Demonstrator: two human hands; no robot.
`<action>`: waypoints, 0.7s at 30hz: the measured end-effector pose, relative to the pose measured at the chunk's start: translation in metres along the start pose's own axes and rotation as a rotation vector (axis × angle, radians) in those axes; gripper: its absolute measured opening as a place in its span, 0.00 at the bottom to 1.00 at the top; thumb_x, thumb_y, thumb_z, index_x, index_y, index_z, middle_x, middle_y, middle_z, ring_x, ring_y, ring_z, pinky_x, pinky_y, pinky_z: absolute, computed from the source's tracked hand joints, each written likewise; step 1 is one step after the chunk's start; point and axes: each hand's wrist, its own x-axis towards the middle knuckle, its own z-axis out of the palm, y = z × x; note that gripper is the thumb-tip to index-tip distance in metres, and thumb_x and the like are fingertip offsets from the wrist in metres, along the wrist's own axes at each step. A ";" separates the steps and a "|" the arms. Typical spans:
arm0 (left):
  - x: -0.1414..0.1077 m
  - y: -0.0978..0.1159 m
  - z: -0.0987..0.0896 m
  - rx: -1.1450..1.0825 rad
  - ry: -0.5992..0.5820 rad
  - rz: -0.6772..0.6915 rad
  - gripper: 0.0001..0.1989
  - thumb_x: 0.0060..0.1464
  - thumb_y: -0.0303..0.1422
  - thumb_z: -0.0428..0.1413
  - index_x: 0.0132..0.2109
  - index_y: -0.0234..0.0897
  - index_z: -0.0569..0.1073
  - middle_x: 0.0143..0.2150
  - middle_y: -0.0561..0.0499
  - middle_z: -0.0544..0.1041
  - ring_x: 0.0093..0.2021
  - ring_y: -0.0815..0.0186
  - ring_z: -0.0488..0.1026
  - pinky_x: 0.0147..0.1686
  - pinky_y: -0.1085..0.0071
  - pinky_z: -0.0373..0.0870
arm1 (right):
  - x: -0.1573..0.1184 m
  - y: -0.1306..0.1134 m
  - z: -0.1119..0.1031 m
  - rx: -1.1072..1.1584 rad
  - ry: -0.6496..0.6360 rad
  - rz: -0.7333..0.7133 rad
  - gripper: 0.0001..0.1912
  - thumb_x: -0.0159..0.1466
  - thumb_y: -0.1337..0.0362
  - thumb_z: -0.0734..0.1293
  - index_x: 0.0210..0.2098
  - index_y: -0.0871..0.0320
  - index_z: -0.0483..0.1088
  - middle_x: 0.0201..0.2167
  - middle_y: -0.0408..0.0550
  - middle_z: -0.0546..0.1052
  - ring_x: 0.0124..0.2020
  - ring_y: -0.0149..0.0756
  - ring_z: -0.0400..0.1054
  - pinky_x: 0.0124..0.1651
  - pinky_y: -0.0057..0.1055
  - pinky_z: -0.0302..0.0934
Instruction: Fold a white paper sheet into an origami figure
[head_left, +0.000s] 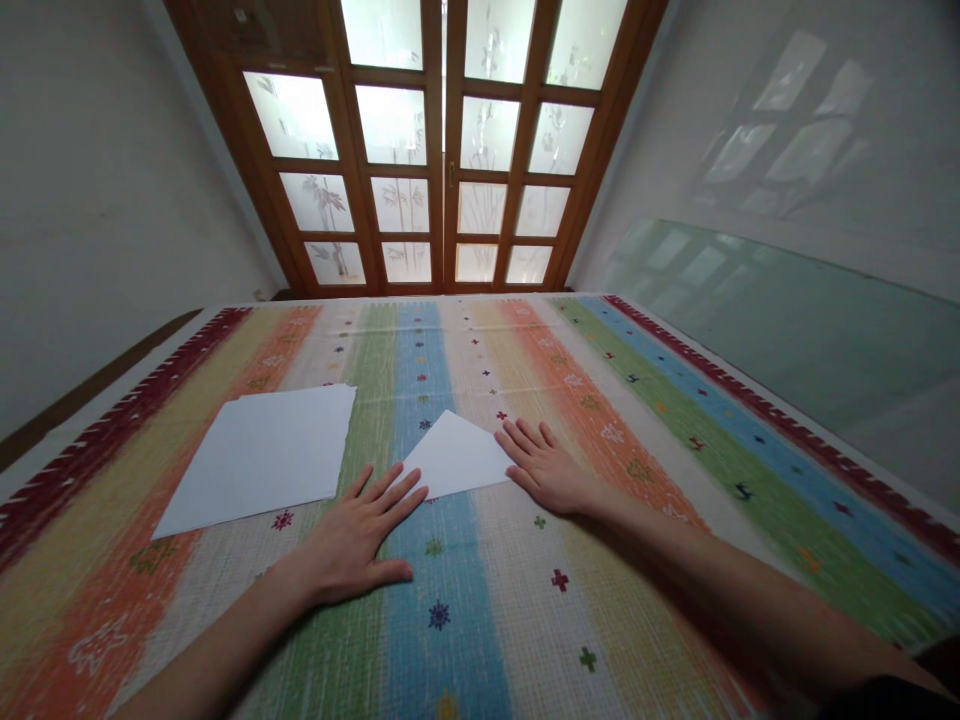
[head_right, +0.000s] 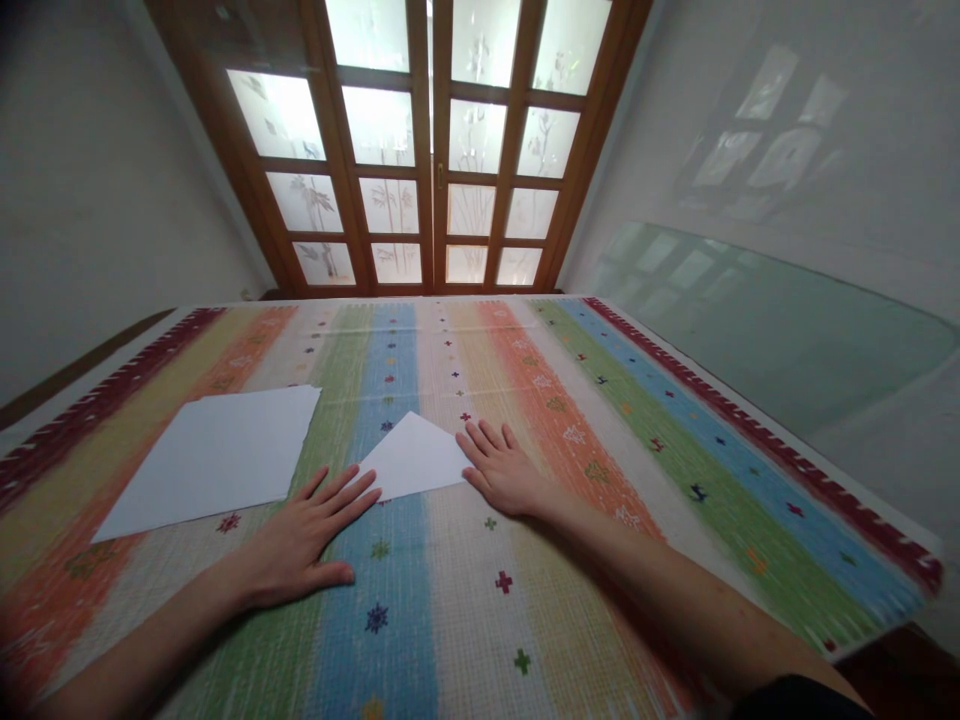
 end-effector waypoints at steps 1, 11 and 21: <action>-0.002 -0.001 0.000 0.004 -0.002 -0.006 0.45 0.55 0.64 0.43 0.72 0.48 0.43 0.73 0.46 0.45 0.72 0.47 0.43 0.67 0.42 0.36 | -0.001 0.002 0.001 0.012 0.004 -0.001 0.31 0.71 0.52 0.50 0.70 0.57 0.48 0.71 0.55 0.47 0.71 0.52 0.39 0.68 0.59 0.38; -0.008 -0.002 0.002 0.050 0.010 -0.008 0.46 0.56 0.64 0.41 0.72 0.46 0.39 0.73 0.45 0.44 0.72 0.48 0.43 0.67 0.44 0.37 | -0.003 0.000 -0.006 0.087 0.003 0.014 0.33 0.70 0.52 0.54 0.69 0.62 0.49 0.70 0.59 0.50 0.71 0.52 0.41 0.69 0.56 0.38; -0.010 -0.004 0.010 0.050 0.126 -0.046 0.42 0.59 0.60 0.43 0.72 0.47 0.42 0.74 0.45 0.44 0.72 0.48 0.44 0.67 0.46 0.41 | 0.059 -0.023 -0.022 0.700 0.141 0.034 0.39 0.62 0.59 0.68 0.68 0.59 0.52 0.63 0.62 0.65 0.58 0.47 0.67 0.60 0.48 0.60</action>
